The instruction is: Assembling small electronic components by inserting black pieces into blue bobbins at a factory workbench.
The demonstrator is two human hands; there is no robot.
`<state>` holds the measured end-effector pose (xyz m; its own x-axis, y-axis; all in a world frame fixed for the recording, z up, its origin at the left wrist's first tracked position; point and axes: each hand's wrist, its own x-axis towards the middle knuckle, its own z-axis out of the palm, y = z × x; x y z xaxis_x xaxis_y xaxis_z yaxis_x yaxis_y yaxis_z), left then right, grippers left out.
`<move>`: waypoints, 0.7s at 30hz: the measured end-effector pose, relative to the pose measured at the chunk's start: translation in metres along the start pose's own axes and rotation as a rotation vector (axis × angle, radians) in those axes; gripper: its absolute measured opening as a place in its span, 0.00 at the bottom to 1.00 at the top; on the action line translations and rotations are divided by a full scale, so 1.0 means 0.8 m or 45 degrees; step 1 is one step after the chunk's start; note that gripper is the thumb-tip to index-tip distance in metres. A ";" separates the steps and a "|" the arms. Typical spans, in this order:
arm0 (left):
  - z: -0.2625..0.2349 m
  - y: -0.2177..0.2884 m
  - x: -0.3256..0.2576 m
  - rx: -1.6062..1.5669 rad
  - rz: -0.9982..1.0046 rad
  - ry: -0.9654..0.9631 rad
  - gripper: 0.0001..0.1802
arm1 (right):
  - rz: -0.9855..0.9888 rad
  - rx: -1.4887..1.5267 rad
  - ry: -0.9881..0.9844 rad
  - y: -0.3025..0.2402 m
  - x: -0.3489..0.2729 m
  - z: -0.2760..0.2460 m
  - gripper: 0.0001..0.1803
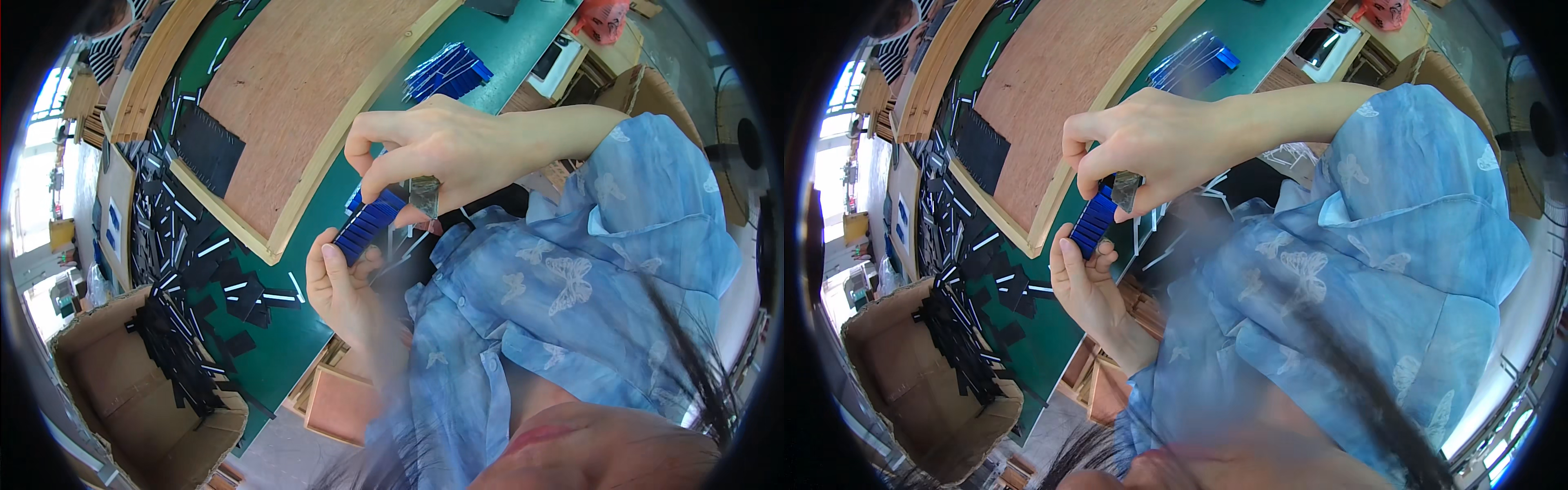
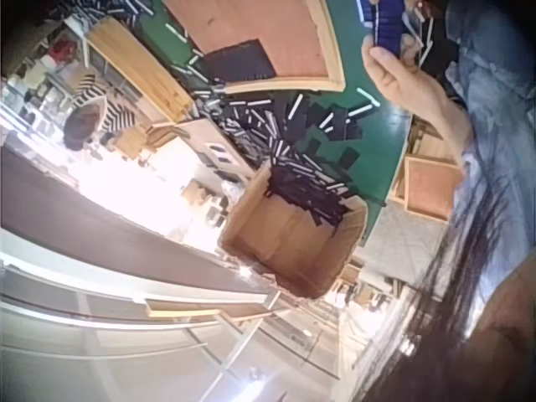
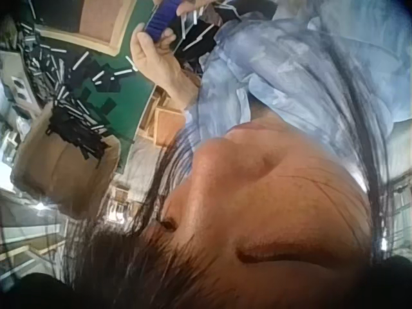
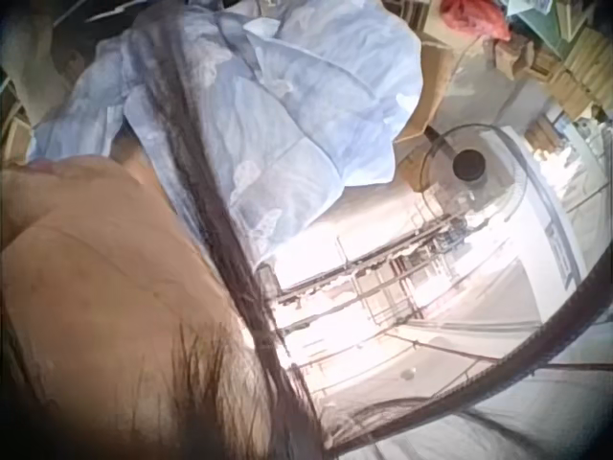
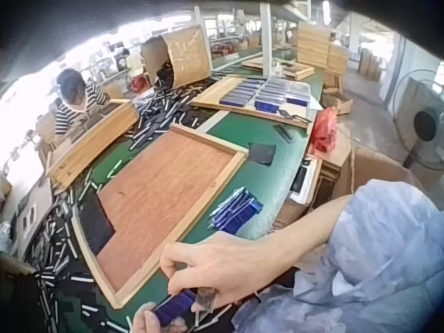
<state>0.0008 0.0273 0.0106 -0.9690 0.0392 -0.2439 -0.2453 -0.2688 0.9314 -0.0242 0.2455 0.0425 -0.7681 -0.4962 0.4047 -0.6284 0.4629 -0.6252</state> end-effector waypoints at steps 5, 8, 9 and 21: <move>-0.001 0.001 -0.001 -0.005 -0.015 0.001 0.17 | -0.001 0.013 0.008 0.001 0.000 0.001 0.15; -0.002 0.001 0.000 0.008 -0.004 -0.003 0.16 | -0.003 0.013 0.001 0.000 0.001 0.001 0.15; -0.001 0.001 0.000 -0.016 -0.006 -0.013 0.16 | 0.000 0.012 -0.004 -0.001 0.001 0.000 0.15; -0.007 0.000 0.000 -0.041 0.013 -0.035 0.16 | -0.019 0.018 0.001 -0.002 0.004 0.001 0.15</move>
<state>0.0012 0.0220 0.0092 -0.9720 0.0625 -0.2266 -0.2349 -0.3000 0.9246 -0.0255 0.2428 0.0445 -0.7590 -0.5023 0.4143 -0.6377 0.4453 -0.6285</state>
